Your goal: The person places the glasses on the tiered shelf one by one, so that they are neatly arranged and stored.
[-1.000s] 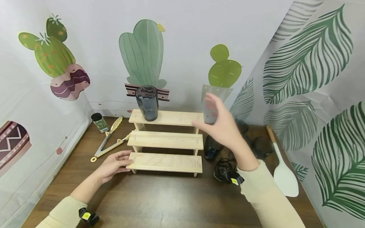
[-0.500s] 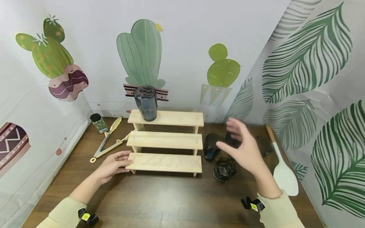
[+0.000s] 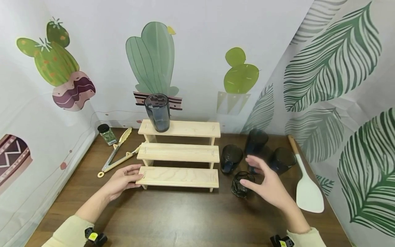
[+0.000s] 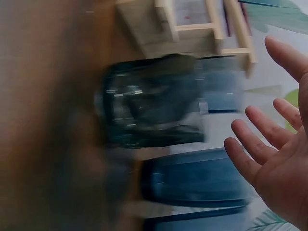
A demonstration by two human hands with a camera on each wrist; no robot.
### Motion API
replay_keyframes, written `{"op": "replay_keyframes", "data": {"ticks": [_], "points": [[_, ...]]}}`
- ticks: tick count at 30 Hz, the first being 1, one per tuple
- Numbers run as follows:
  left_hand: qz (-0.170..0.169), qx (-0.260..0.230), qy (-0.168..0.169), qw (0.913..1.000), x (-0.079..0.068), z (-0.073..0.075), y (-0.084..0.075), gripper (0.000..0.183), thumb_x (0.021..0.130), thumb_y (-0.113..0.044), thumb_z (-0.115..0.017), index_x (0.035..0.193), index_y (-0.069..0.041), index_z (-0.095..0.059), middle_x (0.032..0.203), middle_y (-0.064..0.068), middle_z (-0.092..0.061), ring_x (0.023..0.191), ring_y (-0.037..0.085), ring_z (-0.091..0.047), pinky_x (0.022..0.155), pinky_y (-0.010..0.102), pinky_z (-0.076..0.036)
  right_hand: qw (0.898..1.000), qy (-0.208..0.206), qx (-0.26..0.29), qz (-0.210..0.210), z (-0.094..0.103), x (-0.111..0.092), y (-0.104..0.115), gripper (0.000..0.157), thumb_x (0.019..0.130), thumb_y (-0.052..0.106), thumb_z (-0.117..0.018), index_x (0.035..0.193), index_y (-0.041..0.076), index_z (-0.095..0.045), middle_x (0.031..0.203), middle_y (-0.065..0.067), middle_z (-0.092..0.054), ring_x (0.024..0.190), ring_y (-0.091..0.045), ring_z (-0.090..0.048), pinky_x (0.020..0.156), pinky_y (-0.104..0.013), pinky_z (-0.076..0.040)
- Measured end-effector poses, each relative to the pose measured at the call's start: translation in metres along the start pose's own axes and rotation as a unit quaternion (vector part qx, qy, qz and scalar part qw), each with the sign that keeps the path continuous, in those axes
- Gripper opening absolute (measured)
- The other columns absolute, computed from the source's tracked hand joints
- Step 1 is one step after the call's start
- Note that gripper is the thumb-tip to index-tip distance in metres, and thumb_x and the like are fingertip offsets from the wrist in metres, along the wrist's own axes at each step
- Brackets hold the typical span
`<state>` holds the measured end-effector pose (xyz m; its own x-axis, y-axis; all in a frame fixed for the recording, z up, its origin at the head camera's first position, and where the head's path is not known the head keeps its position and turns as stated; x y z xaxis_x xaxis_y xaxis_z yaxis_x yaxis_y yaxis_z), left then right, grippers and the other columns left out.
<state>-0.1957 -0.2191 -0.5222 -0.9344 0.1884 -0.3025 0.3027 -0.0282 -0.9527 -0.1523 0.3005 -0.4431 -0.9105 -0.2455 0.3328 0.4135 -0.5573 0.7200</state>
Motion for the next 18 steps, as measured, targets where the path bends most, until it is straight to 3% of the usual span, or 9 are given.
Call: {"op": "replay_keyframes", "data": {"ticks": [3,7,12,15,18], "points": [[0.000,0.001,0.001,1.0000,0.000,0.000,0.000,0.067,0.096,-0.005,-0.072,0.152,0.010,-0.038,0.124,0.020,-0.062,0.093,0.020,-0.069,0.076,0.033,-0.062,0.999,0.021,-0.016,-0.026,-0.008,-0.009,-0.013,0.082,0.085,0.016,-0.089,0.154,0.019,-0.045,0.144,-0.003,-0.058,0.131,-0.007,-0.051,0.100,-0.012,-0.042],[-0.002,0.003,0.001,1.0000,-0.001,-0.001,0.000,0.067,0.096,-0.005,-0.072,0.152,0.010,-0.038,0.124,0.021,-0.062,0.094,0.020,-0.069,0.076,0.033,-0.062,0.997,0.048,-0.020,-0.055,-0.014,-0.019,-0.028,0.084,0.087,0.025,-0.088,0.156,0.015,-0.041,0.147,-0.006,-0.055,0.133,-0.005,-0.047,0.101,-0.007,-0.036],[-0.002,0.003,-0.001,1.0000,-0.001,-0.002,-0.001,0.067,0.096,-0.005,-0.073,0.151,0.010,-0.038,0.123,0.020,-0.063,0.093,0.020,-0.069,0.076,0.033,-0.062,0.994,0.077,-0.018,-0.080,-0.021,-0.026,-0.041,0.092,0.084,0.035,-0.090,0.158,0.016,-0.037,0.152,-0.012,-0.050,0.140,-0.021,-0.045,0.102,-0.003,-0.029],[-0.001,0.002,-0.003,1.0000,-0.001,-0.001,-0.001,0.067,0.096,-0.005,-0.073,0.151,0.010,-0.039,0.123,0.020,-0.063,0.093,0.020,-0.069,0.076,0.033,-0.062,0.991,0.090,-0.031,-0.094,-0.025,-0.028,-0.047,0.097,0.081,0.041,-0.091,0.158,0.021,-0.036,0.151,-0.011,-0.050,0.135,-0.031,-0.050,0.102,-0.012,-0.039],[0.000,0.002,-0.002,1.0000,-0.001,-0.001,0.000,0.067,0.096,-0.005,-0.073,0.151,0.010,-0.039,0.124,0.020,-0.063,0.093,0.020,-0.069,0.076,0.033,-0.062,0.988,0.098,-0.040,-0.109,-0.028,-0.029,-0.051,0.099,0.079,0.044,-0.092,0.158,0.021,-0.037,0.146,-0.012,-0.054,0.126,-0.034,-0.058,0.098,-0.036,-0.051]]}}
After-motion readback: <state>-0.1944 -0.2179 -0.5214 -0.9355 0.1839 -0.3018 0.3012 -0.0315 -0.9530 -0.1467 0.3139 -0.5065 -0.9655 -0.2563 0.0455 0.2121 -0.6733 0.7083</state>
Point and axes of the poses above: each hand's wrist, its own x-axis towards the middle knuckle, its own z-axis out of the back of the hand, y = z × x, the point moved 3 cm from there along x, towards the middle knuckle
